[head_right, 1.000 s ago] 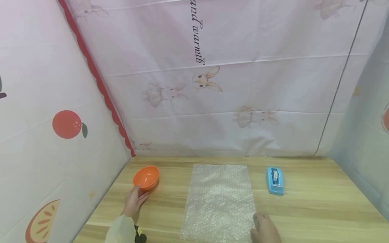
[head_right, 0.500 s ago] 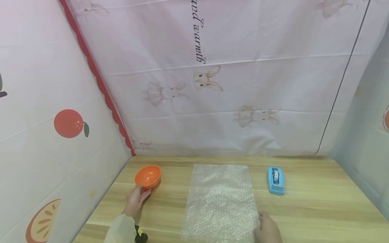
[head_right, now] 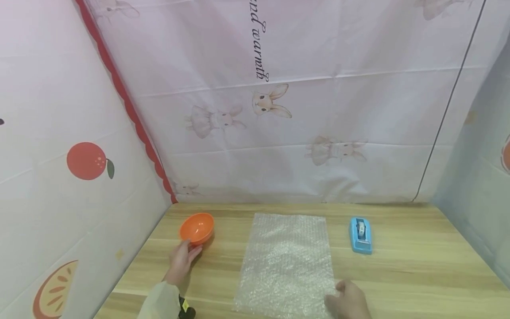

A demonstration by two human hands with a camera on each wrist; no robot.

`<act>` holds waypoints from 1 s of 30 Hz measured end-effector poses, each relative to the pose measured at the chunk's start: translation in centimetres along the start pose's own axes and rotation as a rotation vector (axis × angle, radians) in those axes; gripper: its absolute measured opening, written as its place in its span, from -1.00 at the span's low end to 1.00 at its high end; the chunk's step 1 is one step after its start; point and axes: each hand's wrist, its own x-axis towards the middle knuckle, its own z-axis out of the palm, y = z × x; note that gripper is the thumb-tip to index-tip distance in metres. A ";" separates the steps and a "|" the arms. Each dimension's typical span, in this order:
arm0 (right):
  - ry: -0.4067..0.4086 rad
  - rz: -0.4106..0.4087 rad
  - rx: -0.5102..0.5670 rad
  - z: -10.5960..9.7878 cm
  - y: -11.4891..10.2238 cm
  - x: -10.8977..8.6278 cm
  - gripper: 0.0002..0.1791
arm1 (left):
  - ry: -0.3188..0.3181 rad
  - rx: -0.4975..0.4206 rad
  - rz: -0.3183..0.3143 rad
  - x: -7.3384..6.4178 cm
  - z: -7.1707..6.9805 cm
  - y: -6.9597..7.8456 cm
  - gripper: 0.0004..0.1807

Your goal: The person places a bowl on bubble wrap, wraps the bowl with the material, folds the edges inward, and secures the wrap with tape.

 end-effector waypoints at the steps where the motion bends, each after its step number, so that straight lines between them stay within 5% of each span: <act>1: -0.001 0.002 -0.018 0.1 -0.3 -0.2 -0.59 | -0.007 -0.003 -0.001 -0.1 0.2 0.1 -0.40; 13: 0.038 0.020 -0.142 1.2 -0.1 0.6 -0.62 | -0.106 -0.020 -0.005 -0.1 2.6 0.2 -0.41; 30: 0.080 0.091 -0.142 1.6 -1.1 -0.4 -0.61 | -0.255 0.014 0.001 -1.7 4.9 0.7 -0.45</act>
